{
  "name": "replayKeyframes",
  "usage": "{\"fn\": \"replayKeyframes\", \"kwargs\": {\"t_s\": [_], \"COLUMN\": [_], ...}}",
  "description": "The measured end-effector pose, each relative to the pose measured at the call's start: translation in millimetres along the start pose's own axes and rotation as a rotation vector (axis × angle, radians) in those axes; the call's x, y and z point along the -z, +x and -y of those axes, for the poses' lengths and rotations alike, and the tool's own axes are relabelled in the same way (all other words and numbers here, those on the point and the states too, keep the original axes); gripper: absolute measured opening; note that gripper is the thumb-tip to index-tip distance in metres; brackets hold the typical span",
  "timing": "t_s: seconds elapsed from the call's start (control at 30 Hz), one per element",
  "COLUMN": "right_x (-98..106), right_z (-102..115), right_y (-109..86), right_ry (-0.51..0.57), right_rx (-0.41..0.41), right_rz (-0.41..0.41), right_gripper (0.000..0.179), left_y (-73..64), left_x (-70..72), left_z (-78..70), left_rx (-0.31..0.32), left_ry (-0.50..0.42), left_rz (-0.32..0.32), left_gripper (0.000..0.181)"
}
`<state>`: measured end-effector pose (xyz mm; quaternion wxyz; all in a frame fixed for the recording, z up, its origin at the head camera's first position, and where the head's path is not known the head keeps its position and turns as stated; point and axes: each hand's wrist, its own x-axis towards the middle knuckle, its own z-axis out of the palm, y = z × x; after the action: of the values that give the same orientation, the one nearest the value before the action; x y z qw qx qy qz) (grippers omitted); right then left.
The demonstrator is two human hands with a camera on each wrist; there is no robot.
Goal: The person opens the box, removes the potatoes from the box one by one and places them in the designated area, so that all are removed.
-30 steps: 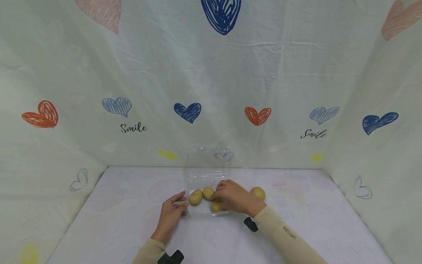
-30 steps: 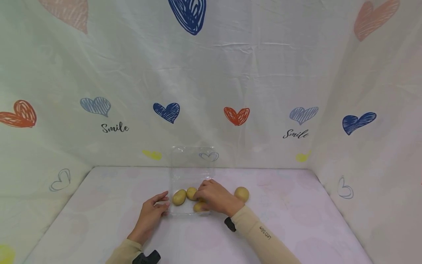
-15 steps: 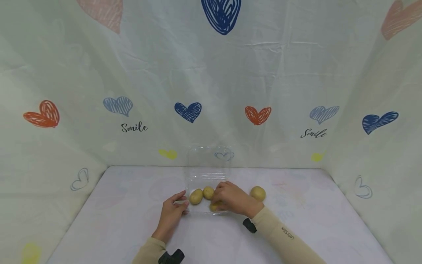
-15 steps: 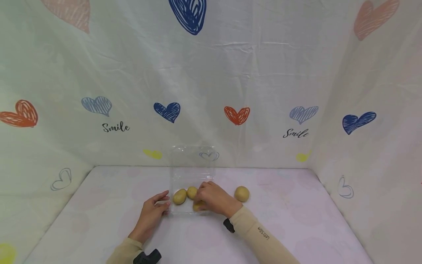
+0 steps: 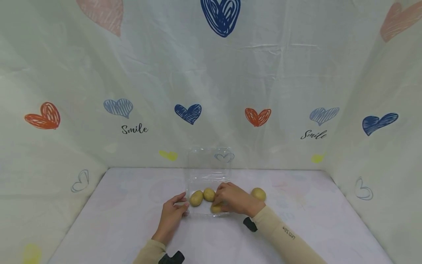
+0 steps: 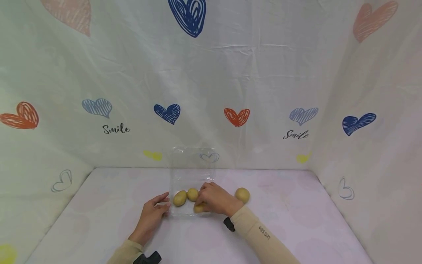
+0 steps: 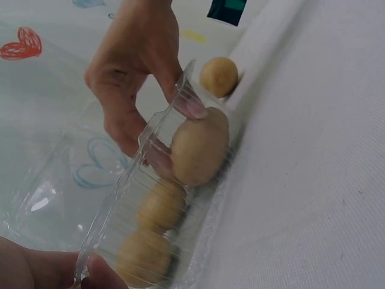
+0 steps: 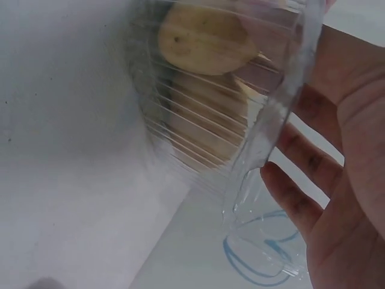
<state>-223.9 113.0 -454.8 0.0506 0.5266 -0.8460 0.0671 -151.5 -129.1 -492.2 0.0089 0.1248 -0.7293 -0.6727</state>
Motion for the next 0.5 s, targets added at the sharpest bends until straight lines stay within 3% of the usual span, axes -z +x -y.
{"fn": "replayKeyframes", "kwargs": {"t_s": [0.27, 0.5], "right_x": [-4.9, -9.9], "right_z": [-0.9, 1.9], "right_y": [2.6, 5.3], "right_ry": [0.028, 0.056], "right_rx": [0.032, -0.001], "right_rz": [-0.049, -0.010], "right_gripper": [0.018, 0.025], "left_y": [-0.2, -1.3], "left_x": [2.2, 0.5], "left_z": [-0.1, 1.0], "left_rx": [-0.007, -0.014], "left_ry": [-0.021, -0.027], "left_rz": [-0.001, -0.002], "left_gripper": [0.048, 0.049]}}
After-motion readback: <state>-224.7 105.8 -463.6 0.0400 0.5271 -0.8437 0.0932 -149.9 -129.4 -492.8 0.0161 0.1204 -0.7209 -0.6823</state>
